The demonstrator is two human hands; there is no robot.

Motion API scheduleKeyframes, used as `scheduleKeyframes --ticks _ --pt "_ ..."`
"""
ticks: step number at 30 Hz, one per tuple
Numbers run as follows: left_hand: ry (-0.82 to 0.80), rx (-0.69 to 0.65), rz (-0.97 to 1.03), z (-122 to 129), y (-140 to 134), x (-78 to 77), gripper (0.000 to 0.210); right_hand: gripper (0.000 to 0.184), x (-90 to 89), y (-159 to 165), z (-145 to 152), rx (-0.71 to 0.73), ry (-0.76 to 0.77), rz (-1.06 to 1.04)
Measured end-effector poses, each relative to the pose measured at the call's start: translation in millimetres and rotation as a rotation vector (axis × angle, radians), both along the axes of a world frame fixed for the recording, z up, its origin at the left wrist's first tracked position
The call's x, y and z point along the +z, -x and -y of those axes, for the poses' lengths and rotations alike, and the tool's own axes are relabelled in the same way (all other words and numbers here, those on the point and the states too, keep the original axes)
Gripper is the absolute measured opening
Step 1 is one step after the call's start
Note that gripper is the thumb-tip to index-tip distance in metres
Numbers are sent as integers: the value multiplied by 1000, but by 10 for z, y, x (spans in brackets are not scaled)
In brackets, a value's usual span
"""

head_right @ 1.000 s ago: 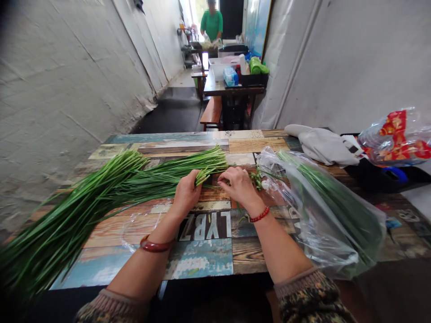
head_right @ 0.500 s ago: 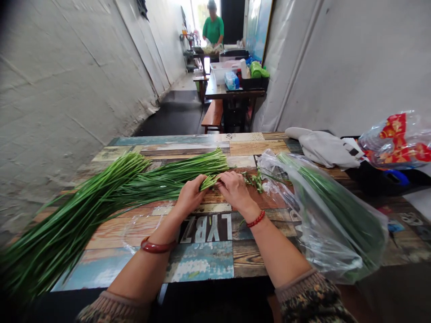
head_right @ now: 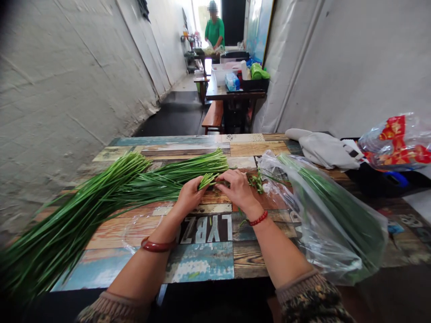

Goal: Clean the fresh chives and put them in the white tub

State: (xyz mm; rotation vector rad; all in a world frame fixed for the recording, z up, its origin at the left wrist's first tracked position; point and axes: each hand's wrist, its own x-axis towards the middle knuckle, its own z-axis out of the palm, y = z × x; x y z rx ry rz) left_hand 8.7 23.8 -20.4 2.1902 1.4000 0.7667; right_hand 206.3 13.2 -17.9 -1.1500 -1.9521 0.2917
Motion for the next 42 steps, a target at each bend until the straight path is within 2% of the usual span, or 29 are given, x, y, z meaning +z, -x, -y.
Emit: scheduleKeyframes --ticks 4,11,16,18,20,23,26,29,37,42 --pt "-15 -9 9 -3 1 -3 15 11 -73 84 -2 -4 -23 -71" --pt "7 1 30 5 -5 -2 15 19 -207 308 14 -180 -18 -153" --pt "5 9 5 -3 -8 -16 20 25 -156 157 -23 -261 80 -363" --pt "-5 9 17 -7 -7 -18 20 27 -97 70 -23 -236 100 -387" --pt "-8 2 28 -10 -4 -16 20 28 -33 22 -6 -173 70 -307" --pt "0 -9 50 -14 4 -12 20 15 31 27 29 -70 -8 -116" --pt "8 -8 66 -24 12 -20 21 2 34 62 45 -29 -59 8" --pt "16 -18 84 -38 18 -39 22 8 5 86 39 -25 -86 53" --pt "38 -9 109 -36 13 -17 23 15 -88 271 35 -14 -87 -170" --pt "47 -3 98 -34 11 0 25 18 -110 179 3 -182 5 -306"
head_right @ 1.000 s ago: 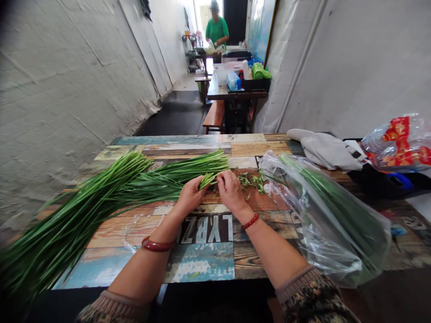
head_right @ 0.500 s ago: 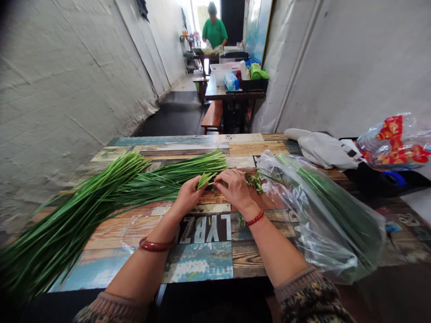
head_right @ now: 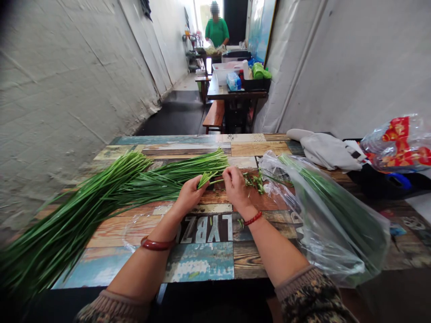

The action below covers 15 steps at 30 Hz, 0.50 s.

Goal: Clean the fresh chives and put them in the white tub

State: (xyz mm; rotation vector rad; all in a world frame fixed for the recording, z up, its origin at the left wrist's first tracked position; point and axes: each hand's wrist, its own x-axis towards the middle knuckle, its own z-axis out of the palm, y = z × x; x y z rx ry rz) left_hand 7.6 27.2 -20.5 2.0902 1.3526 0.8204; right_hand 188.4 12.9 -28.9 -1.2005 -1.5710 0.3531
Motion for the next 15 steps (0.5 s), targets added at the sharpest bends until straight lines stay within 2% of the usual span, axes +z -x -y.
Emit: scheduleKeyframes --ticks 3,5,7,10,15 --pt "-6 12 -8 -3 -2 -7 26 19 20 -136 -28 -50 65 -122" --pt "-3 21 -12 -1 -4 -8 27 17 53 -182 -23 -48 56 -124" --pt "-1 18 -6 4 -5 -3 26 15 97 -178 3 -2 21 -8" --pt "-9 8 8 9 -3 -1 24 13 160 -123 60 74 -42 277" --pt "-20 1 -9 5 -3 -33 23 6 209 -72 131 35 -98 575"
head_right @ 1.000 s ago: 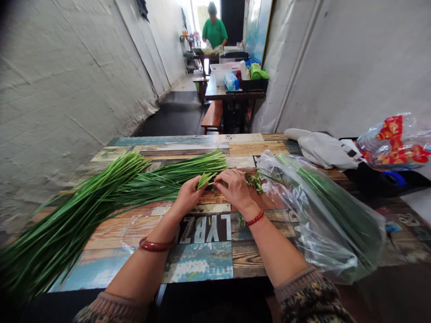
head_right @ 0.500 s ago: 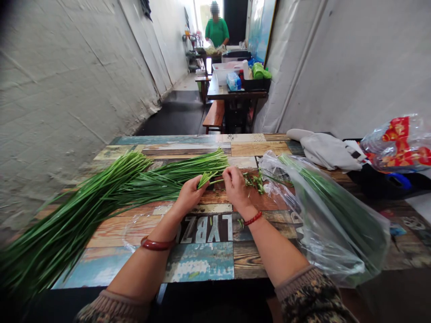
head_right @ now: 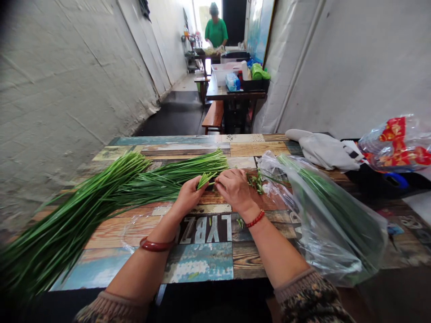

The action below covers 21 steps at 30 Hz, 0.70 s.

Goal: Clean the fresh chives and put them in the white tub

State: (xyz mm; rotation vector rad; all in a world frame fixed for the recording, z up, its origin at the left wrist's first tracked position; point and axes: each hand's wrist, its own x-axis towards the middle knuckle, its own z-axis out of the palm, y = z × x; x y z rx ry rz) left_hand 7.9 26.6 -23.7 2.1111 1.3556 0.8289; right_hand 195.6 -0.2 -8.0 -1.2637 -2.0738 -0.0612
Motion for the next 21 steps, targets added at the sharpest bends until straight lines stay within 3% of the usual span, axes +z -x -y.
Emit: scheduleKeyframes --ticks 11,21 --pt "3 12 -75 11 -16 21 20 6 -75 152 -40 -101 -46 215" --pt "-17 21 -50 1 -9 26 22 11 -134 72 -111 -236 -39 131"
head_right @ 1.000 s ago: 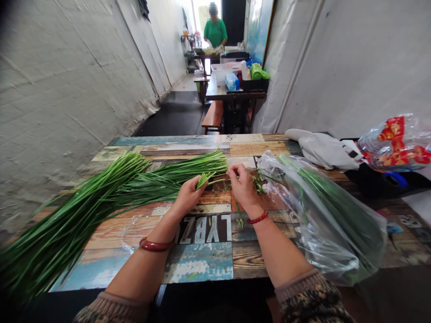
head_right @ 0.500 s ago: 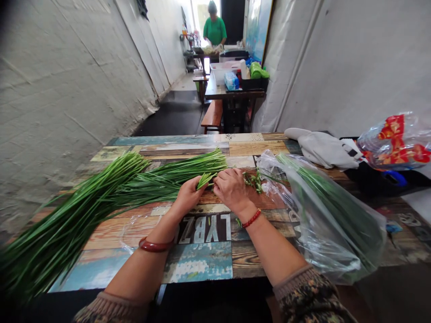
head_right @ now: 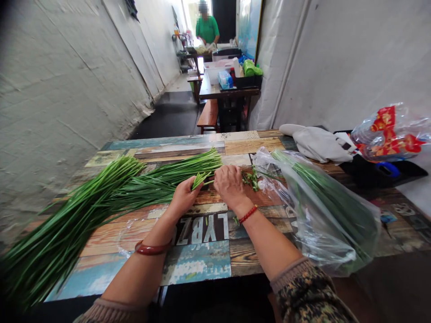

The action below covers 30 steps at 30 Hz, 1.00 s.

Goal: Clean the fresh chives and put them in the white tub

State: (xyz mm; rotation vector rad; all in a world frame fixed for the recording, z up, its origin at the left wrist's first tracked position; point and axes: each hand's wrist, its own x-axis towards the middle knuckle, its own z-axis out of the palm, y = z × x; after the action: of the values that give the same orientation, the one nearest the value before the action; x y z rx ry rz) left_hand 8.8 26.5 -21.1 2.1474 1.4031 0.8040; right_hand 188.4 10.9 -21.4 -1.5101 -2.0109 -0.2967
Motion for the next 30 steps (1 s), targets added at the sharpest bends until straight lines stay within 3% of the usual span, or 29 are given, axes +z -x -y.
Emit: scheduleKeyframes --ticks 5,9,12,15,18,21,24,30 --pt "-11 5 14 5 5 7 25 17 -38 -298 -105 -102 -51 -314" --pt "-7 -6 32 10 4 12 27 24 -16 -451 -138 -42 -37 -504" --pt "1 -25 58 14 2 21 27 27 9 -458 -131 -2 17 -470" --pt "-2 -34 73 17 0 29 27 11 35 -427 -118 45 -21 -452" --pt "-18 -32 66 18 -1 31 24 21 58 -384 -99 197 1 -485" --pt "-40 -30 66 16 -1 29 24 18 47 -323 -72 332 135 -426" --pt "-68 -22 53 15 -3 32 25 15 11 -255 -44 339 205 -301" --pt "-68 -72 34 21 -5 50 22 10 40 -177 8 287 150 -256"
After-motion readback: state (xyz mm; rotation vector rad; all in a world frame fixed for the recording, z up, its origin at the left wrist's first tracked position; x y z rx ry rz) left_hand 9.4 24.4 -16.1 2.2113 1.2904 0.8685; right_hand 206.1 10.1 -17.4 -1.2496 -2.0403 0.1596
